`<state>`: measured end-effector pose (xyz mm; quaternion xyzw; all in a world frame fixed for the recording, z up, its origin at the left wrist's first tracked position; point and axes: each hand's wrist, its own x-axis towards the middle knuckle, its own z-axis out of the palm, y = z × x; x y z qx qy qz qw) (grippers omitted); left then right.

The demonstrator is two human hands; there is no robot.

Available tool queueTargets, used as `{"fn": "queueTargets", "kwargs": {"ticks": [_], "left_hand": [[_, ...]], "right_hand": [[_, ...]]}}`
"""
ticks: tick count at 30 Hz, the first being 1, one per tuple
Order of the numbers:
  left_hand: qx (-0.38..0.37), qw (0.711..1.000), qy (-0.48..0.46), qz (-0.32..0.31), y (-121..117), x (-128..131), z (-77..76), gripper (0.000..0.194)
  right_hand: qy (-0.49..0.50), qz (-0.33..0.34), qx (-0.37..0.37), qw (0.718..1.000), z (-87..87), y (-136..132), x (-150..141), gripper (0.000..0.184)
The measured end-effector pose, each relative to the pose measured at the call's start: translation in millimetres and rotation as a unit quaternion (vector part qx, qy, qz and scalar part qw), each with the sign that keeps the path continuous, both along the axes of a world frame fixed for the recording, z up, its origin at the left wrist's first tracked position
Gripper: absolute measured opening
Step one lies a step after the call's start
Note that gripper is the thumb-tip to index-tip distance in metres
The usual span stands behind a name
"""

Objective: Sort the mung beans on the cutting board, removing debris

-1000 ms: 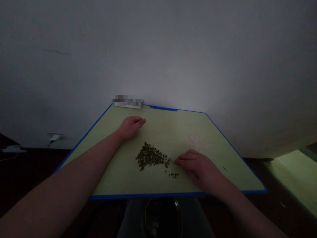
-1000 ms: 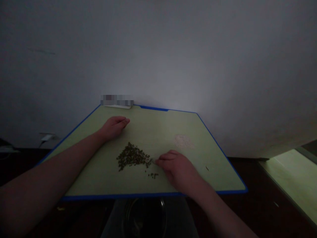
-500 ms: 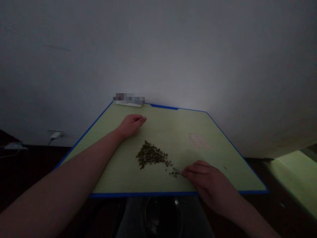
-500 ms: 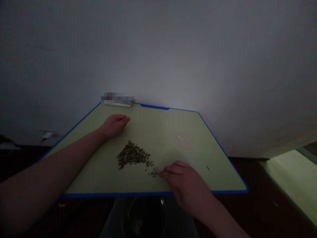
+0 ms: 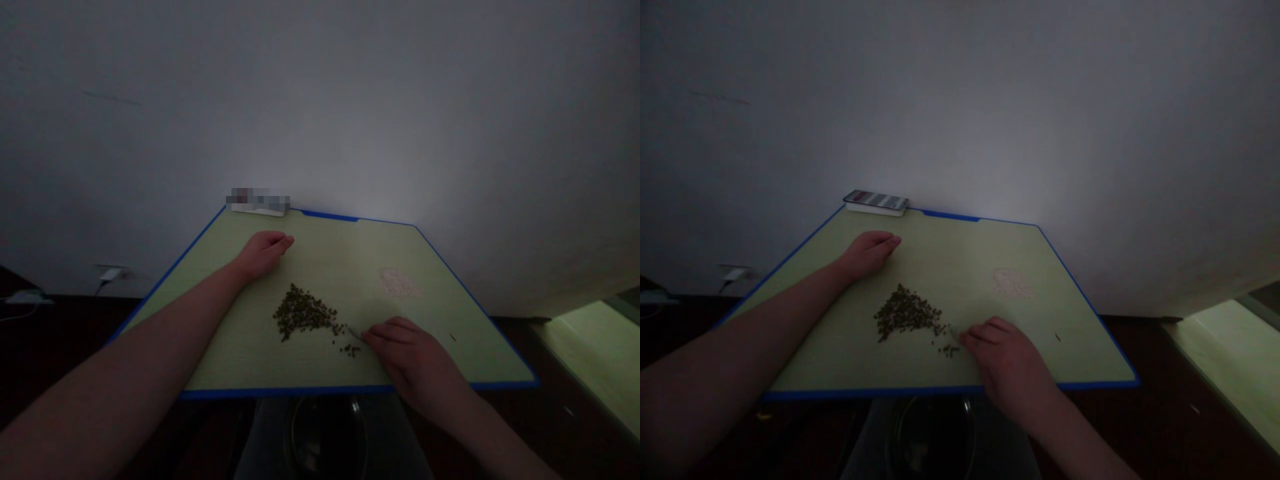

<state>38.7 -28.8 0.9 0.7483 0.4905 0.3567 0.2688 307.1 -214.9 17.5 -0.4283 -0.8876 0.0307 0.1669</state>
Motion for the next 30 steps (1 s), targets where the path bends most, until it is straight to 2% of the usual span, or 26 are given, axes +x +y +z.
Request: {"fn": "queueTargets", "kwargs": {"ticks": [7,11,20,26,30], "left_hand": [[0.011,1.000,-0.003,-0.011,2,-1,-2.8,0.041],[0.007,1.000,0.002,-0.007,3,-2,-3.0,0.042],[0.018,1.000,-0.004,-0.010,2,1,-1.4,0.041],[0.009,1.000,0.001,-0.012,2,-1,-2.2,0.041],[0.009,1.000,0.000,-0.010,1,-1,-1.8,0.041]], "right_hand": [[0.014,-0.013,0.008,1.000,0.4,11,3,0.038],[-0.006,0.004,0.020,1.000,-0.5,15,1,0.037],[-0.009,0.042,-0.006,0.999,3.2,-7,2,0.042],[-0.028,-0.014,0.020,0.999,-4.7,-10,-11,0.039],[-0.021,-0.035,0.019,0.999,-3.4,-8,-10,0.039]]}}
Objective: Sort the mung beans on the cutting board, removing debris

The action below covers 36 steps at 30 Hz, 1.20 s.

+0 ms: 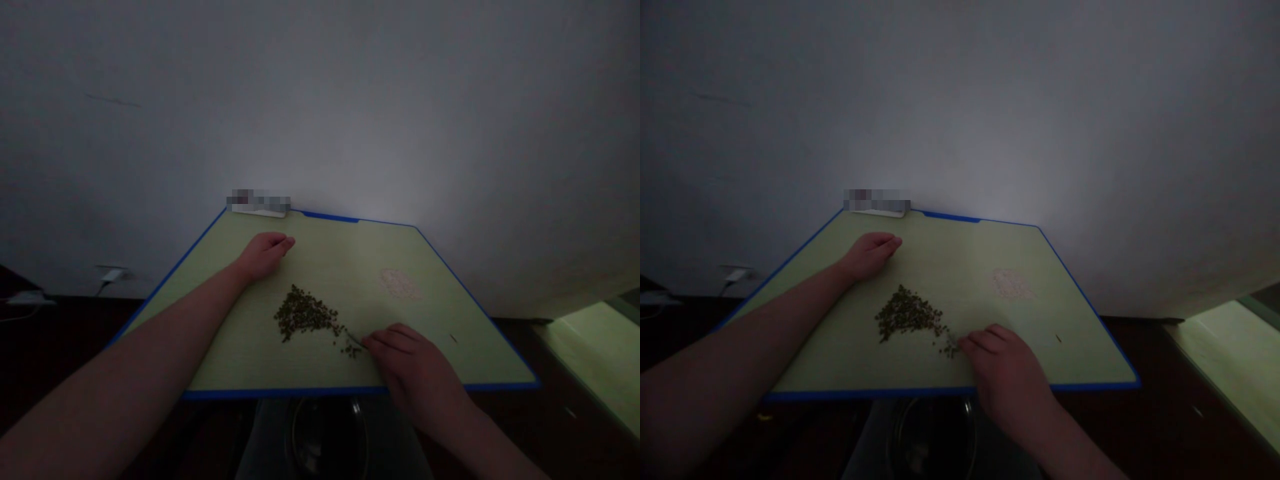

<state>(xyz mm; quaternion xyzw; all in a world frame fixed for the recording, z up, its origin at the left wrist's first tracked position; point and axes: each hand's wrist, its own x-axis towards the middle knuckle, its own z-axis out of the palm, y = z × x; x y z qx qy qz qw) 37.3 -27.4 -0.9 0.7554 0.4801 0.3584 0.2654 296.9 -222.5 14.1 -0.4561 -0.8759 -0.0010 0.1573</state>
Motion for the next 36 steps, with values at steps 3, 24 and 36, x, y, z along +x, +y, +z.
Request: {"fn": "queueTargets", "kwargs": {"ticks": [3,24,36], "left_hand": [[0.003,1.000,0.001,0.001,-1,0,0.2,0.041],[0.012,1.000,0.005,0.000,3,-1,-2.8,0.042],[0.008,1.000,0.000,-0.004,0,0,-0.6,0.042]], "right_hand": [[0.004,-0.015,-0.003,1.000,2.2,2,3,0.037],[0.025,0.051,-0.022,0.998,3.6,-1,1,0.040],[-0.056,-0.036,0.030,0.997,-5.3,1,-8,0.037]]}}
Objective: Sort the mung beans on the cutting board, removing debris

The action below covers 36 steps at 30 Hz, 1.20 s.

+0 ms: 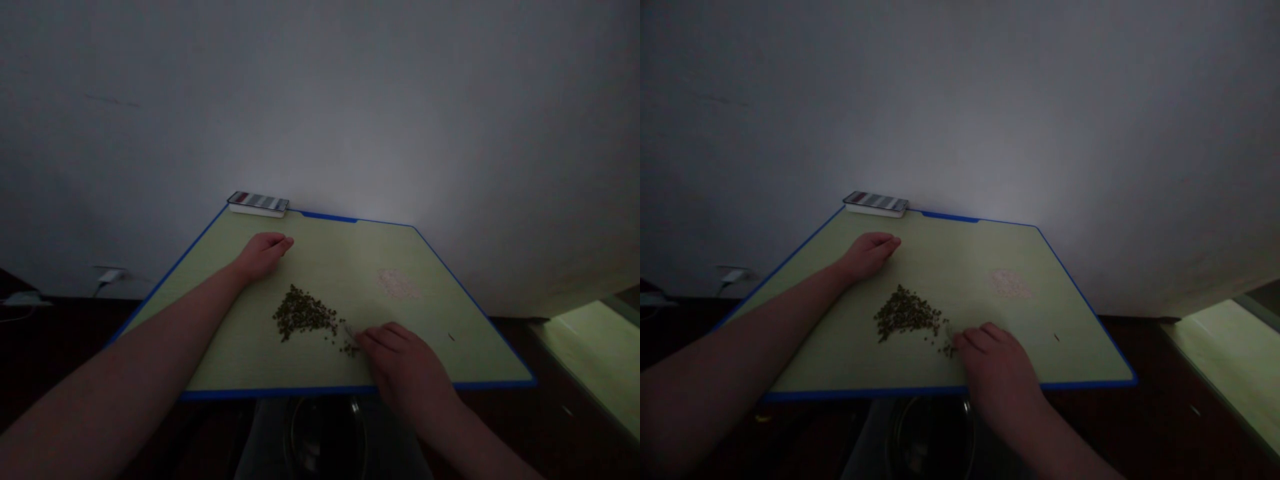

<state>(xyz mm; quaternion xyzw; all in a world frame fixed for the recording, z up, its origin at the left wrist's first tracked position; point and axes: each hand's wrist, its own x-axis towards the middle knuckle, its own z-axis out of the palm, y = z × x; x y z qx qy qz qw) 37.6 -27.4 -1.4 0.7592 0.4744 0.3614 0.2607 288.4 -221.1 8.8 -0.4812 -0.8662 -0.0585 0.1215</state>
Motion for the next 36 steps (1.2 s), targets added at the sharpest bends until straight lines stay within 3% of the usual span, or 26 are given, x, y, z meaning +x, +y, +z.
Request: {"fn": "queueTargets", "kwargs": {"ticks": [6,15,25,31,36], "left_hand": [[-0.002,1.000,0.002,0.000,1,0,-0.4,0.041],[-0.003,1.000,0.010,0.006,0,0,0.6,0.041],[-0.007,1.000,0.009,0.010,0,0,1.3,0.042],[-0.004,1.000,-0.001,0.001,-1,0,1.4,0.041],[-0.011,1.000,-0.001,-0.004,-1,0,2.2,0.041]], "right_hand": [[-0.009,-0.053,0.018,0.998,1.5,3,11,0.037],[-0.020,-0.006,-0.003,1.000,-0.3,-6,-15,0.040],[-0.044,-0.102,0.002,0.994,1.2,13,5,0.040],[-0.042,-0.062,-0.016,0.997,1.7,8,-4,0.039],[-0.062,-0.075,-0.023,0.995,3.6,26,-5,0.039]]}}
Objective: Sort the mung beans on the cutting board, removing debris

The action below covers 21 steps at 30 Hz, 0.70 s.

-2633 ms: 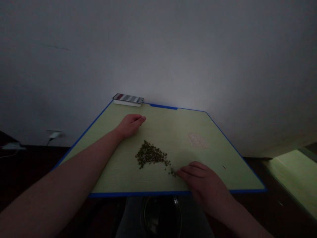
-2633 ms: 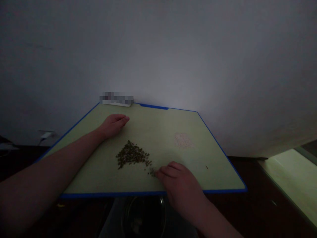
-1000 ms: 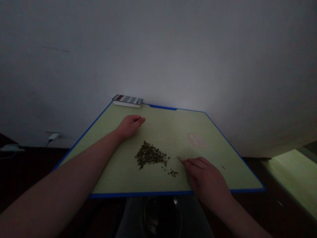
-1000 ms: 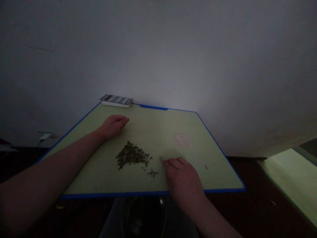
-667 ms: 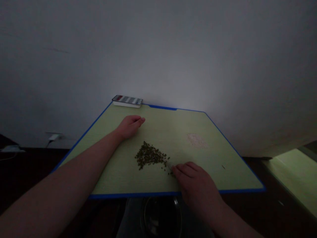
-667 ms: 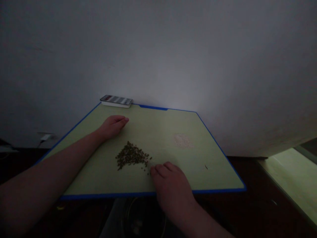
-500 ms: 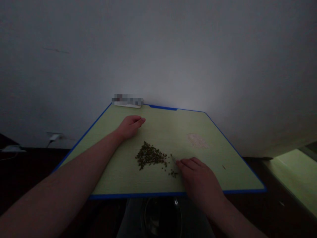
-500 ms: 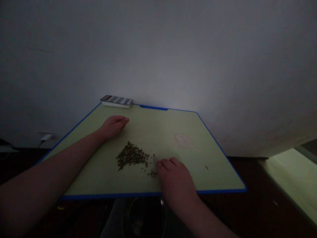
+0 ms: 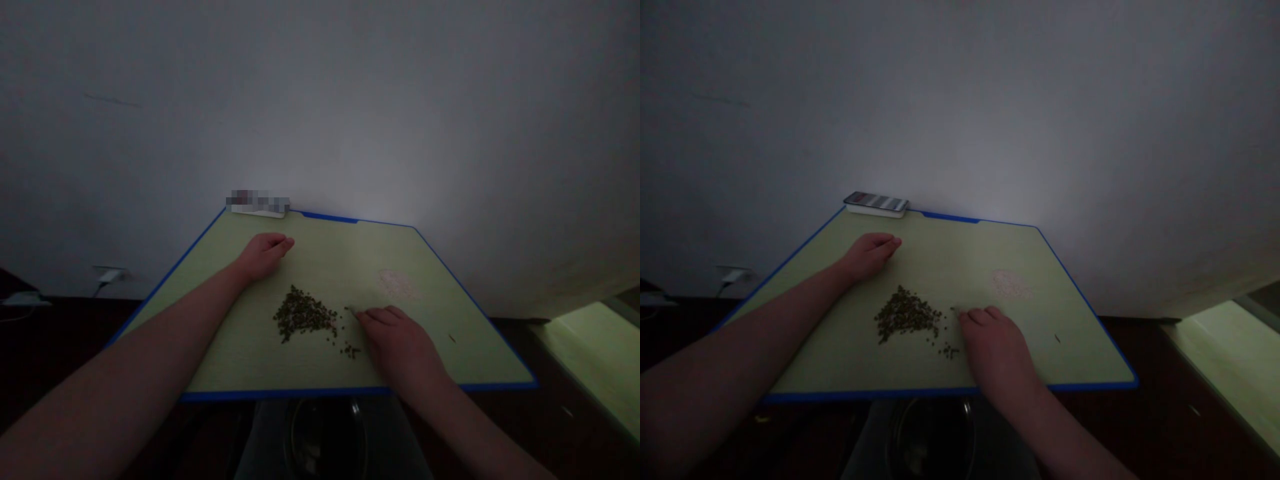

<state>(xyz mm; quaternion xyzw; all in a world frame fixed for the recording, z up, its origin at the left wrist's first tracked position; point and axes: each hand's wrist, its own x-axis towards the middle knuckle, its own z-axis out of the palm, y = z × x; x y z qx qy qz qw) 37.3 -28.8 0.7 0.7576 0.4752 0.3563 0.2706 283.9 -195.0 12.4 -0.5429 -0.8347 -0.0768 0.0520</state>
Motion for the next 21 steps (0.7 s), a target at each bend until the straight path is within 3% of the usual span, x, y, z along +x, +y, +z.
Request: {"fn": "queueTargets", "kwargs": {"ticks": [7,14,21], "left_hand": [[-0.001,1.000,-0.003,0.001,0,0,-0.4,0.040],[0.006,1.000,0.007,0.001,0,0,0.5,0.041],[0.010,1.000,0.010,0.009,1,0,-0.7,0.042]], "right_hand": [[0.054,-0.035,-0.023,0.998,14.9,28,15,0.032],[0.103,0.081,-0.059,0.990,17.7,18,4,0.035],[0.123,0.165,-0.089,0.975,20.0,0,17,0.037]]}}
